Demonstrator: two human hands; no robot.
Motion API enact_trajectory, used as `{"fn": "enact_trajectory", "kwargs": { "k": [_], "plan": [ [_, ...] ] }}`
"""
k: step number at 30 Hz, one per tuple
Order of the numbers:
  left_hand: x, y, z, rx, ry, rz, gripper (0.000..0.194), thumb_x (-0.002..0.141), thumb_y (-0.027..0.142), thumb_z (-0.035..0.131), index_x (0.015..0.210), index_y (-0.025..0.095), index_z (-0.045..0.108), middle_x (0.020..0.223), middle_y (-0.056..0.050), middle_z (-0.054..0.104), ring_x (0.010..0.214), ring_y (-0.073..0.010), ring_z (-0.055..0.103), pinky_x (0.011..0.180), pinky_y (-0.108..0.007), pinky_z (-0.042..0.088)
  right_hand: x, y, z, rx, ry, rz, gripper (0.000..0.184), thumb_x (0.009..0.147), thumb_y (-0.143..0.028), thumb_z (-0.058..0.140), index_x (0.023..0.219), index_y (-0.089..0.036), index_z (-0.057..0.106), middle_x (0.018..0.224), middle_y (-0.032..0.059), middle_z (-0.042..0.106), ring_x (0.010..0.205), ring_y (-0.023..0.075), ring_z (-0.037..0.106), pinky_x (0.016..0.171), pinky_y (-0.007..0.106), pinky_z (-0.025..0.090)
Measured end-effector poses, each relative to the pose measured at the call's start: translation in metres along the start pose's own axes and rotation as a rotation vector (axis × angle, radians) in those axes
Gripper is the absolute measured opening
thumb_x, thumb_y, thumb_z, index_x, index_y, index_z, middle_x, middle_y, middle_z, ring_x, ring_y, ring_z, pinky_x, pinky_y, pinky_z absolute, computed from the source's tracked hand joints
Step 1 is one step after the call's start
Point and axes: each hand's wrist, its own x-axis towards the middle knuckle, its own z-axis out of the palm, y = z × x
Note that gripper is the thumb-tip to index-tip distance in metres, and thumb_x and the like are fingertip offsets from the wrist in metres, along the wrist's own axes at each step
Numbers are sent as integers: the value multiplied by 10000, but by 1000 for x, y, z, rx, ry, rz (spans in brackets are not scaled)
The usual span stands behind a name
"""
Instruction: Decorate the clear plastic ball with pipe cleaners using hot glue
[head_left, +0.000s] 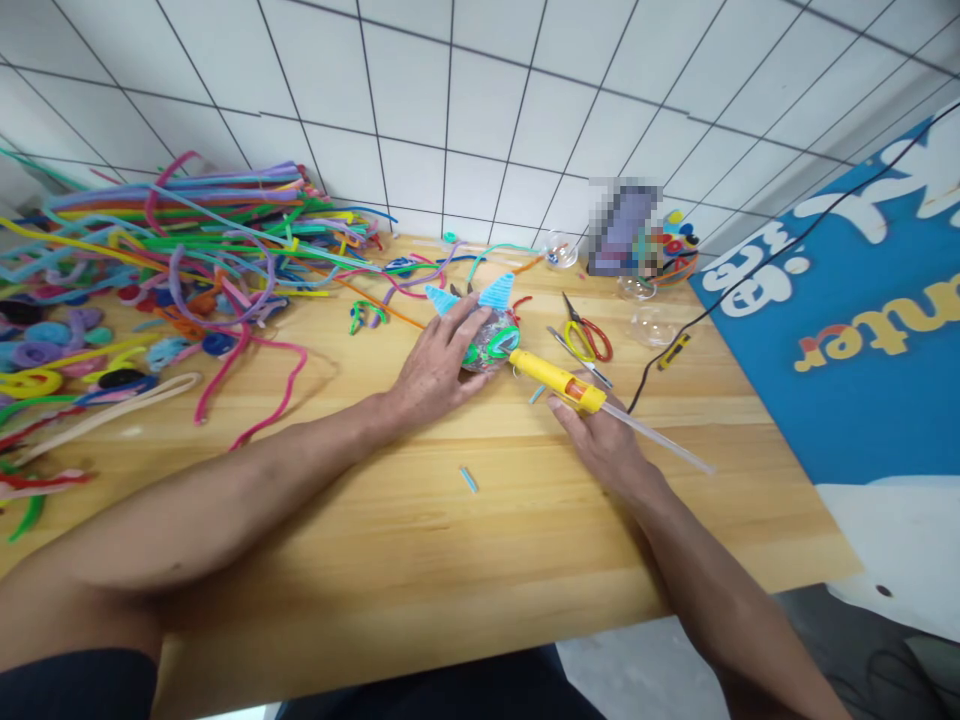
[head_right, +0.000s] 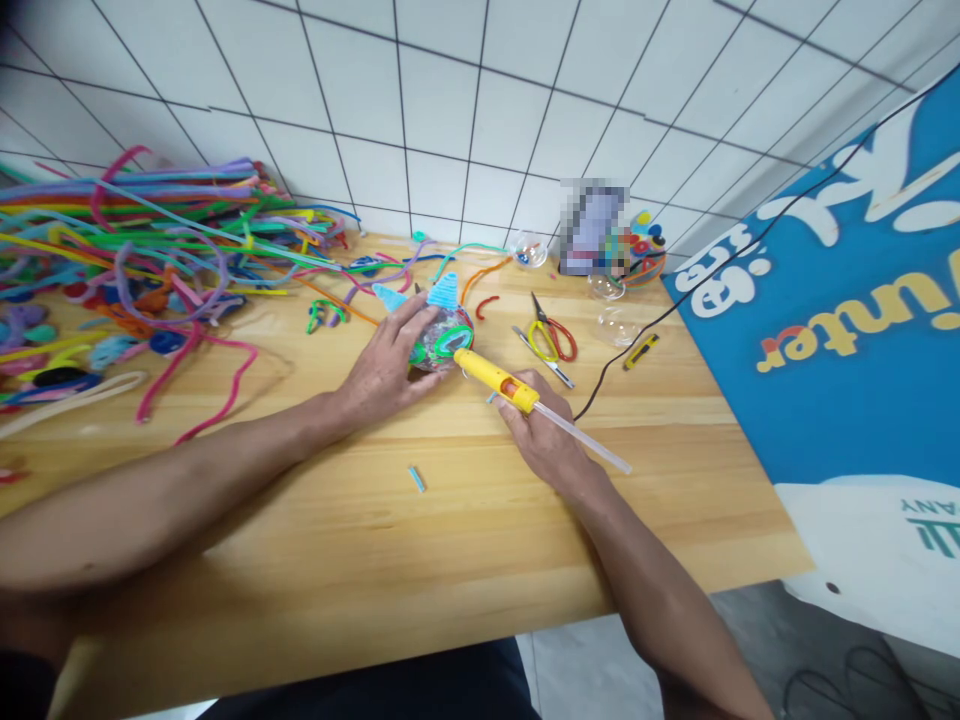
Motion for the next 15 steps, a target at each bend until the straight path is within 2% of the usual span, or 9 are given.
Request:
{"fn": "enact_trajectory", "kwargs": {
  "k": [3, 15],
  "plan": [
    [0, 1, 0, 24, 12, 10, 853, 1027, 399, 744, 1721, 241, 274, 1747, -215, 415, 1629, -379, 449, 1302, -573, 463, 0, 1, 0, -7, 30, -18, 115, 1069, -372, 598, 1033, -269, 633, 946, 31, 713, 816, 243, 653, 756, 379, 526],
    [-1, 8, 6, 28, 42, -22, 824, 1039, 371, 728, 1712, 222, 277, 1740, -240, 420, 1607, -401, 472, 1264, -575, 488, -11, 13, -4, 66, 118, -111, 94, 1071, -339, 639, 1130, -278, 678, 1051, 59, 755, 968, 262, 723, 864, 424, 604]
  ]
}}
